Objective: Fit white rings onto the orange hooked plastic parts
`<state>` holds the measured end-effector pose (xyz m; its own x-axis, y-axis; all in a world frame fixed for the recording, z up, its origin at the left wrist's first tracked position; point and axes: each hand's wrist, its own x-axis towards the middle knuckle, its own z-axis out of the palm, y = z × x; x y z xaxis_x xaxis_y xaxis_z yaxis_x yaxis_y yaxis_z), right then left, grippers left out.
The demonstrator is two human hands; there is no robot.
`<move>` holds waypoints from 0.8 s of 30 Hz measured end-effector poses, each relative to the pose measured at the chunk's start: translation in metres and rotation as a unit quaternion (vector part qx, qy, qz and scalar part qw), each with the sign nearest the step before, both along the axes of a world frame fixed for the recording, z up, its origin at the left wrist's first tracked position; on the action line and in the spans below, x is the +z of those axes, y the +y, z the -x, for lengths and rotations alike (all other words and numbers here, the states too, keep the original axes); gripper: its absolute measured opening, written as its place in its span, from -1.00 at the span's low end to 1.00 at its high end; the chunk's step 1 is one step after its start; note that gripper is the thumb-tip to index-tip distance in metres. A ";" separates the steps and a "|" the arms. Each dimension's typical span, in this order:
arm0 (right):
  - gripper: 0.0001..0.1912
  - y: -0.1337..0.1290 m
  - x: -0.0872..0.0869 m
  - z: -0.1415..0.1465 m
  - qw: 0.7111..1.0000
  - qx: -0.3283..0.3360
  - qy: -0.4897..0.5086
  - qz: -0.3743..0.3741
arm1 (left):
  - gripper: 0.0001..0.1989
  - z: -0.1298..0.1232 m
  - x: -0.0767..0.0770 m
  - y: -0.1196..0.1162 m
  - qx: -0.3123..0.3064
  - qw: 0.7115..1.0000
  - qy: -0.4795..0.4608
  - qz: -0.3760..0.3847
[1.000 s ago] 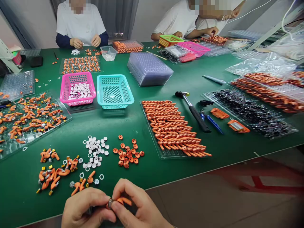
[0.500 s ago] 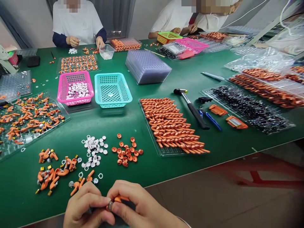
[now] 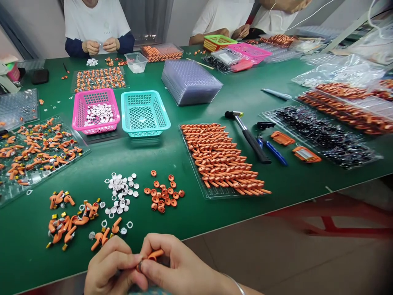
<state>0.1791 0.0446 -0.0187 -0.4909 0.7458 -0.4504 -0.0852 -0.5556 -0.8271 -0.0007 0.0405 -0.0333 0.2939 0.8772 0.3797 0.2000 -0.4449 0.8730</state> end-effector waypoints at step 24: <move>-0.45 -0.010 -0.020 0.017 0.973 -0.095 0.190 0.088 | -0.75 0.009 0.004 -0.001 -0.043 0.998 -0.007 0.050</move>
<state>0.1623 0.0351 -0.0391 -0.5076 0.7671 -0.3922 -0.4807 -0.6300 -0.6100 -0.0096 0.0400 -0.0295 0.3648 0.8829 0.2956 0.1524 -0.3699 0.9165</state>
